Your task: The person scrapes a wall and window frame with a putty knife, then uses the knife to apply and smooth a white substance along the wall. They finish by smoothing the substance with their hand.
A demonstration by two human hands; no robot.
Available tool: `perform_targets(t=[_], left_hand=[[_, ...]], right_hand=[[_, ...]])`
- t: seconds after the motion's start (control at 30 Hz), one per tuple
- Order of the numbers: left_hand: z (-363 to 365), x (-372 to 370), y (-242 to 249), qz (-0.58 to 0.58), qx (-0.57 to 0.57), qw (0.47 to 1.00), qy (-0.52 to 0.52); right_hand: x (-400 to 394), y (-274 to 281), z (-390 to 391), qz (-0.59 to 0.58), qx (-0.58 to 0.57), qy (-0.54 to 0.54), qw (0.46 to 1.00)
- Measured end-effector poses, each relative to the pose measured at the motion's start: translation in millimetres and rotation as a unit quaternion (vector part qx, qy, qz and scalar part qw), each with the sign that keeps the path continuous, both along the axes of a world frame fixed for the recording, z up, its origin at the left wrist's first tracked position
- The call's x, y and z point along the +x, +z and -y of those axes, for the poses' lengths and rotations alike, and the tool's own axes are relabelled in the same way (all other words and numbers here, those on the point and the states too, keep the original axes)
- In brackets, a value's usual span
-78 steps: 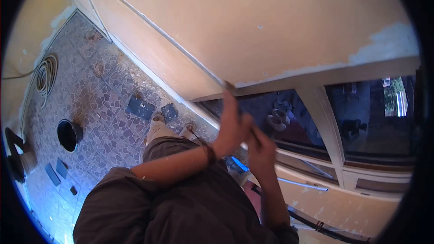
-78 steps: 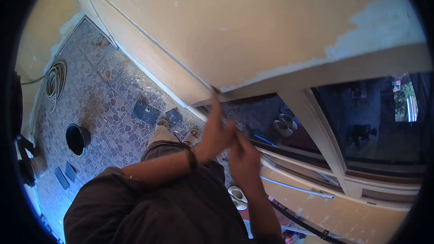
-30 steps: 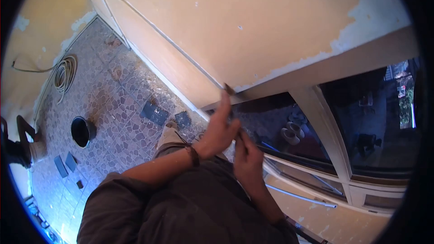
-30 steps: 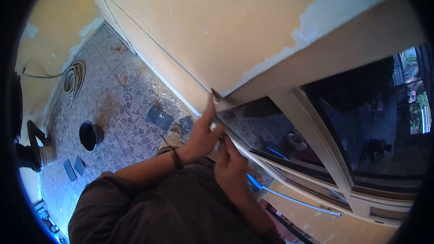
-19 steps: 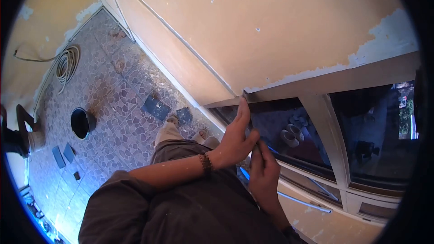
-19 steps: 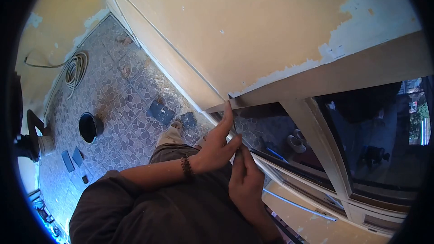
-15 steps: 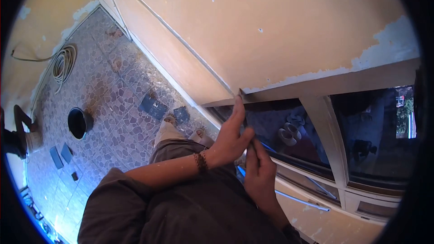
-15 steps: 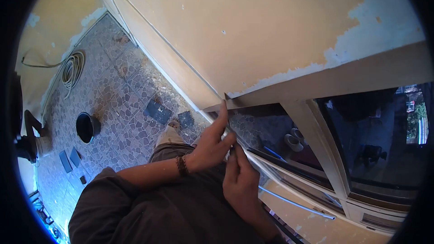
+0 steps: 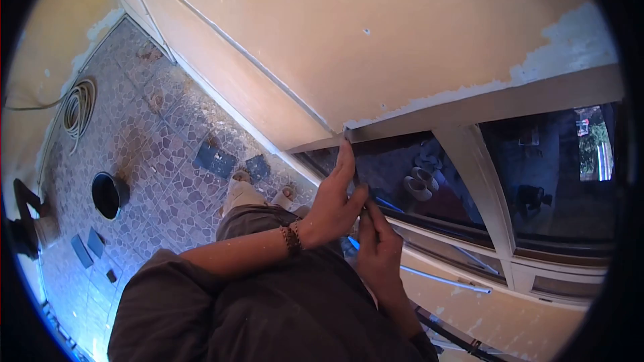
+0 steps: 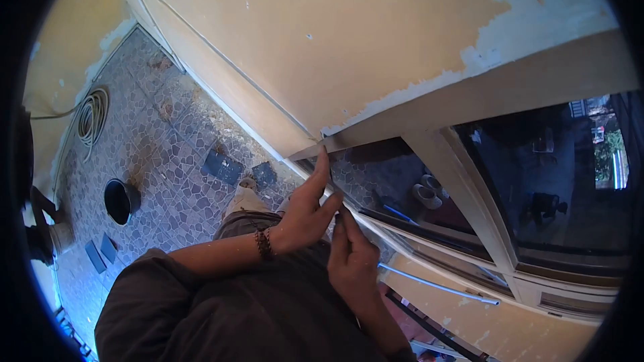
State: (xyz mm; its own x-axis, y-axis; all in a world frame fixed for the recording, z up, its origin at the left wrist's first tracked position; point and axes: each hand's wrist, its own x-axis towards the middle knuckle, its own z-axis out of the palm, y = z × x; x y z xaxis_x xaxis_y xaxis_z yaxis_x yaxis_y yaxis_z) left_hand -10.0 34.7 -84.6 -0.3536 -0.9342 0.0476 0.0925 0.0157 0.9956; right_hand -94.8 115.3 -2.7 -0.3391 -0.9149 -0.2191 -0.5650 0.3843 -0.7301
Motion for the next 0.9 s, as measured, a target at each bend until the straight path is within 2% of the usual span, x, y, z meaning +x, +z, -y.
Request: perform_targets(t=[0.03,0.13,0.3,0.4,0.47,0.6,0.7,0.77,0.9], left_hand=[[0.3,-2.5,-2.1,0.011,0.000,1.000,0.009],[0.3,-11.5,-13.0,0.032,-0.010,0.999,0.020],[-11.2,-4.8,-5.7,0.049,-0.066,0.997,0.011],[3.9,-11.9,-16.9,0.033,-0.007,0.999,0.026],[0.8,-8.8,-19.3,0.037,-0.034,0.999,0.019],[-12.0,-1.1,-2.0,0.052,-0.050,0.997,-0.019],[-3.6,-13.8,-17.6,0.041,-0.040,0.998,0.041],[-3.6,-10.7,-19.9,0.046,-0.051,0.997,0.028],[-23.6,-8.0,-10.1,0.067,-0.071,0.995,-0.007]], right_hand=[[-0.8,2.1,0.0,0.027,0.018,-0.021,0.999],[0.1,-15.4,5.3,-0.046,-0.050,0.026,0.997],[-4.2,-16.3,-3.2,0.009,-0.034,0.000,0.999],[-6.6,-17.4,5.1,0.016,-0.025,-0.009,1.000],[-12.3,-30.3,0.8,0.028,-0.047,0.003,0.999],[-14.6,-21.9,-12.1,0.031,-0.045,-0.001,0.999],[-12.8,-21.2,-2.2,0.023,-0.035,-0.005,0.999],[-8.9,-22.8,6.2,0.034,-0.007,-0.009,0.999],[-18.3,-30.0,-16.0,0.046,-0.056,-0.008,0.997]])
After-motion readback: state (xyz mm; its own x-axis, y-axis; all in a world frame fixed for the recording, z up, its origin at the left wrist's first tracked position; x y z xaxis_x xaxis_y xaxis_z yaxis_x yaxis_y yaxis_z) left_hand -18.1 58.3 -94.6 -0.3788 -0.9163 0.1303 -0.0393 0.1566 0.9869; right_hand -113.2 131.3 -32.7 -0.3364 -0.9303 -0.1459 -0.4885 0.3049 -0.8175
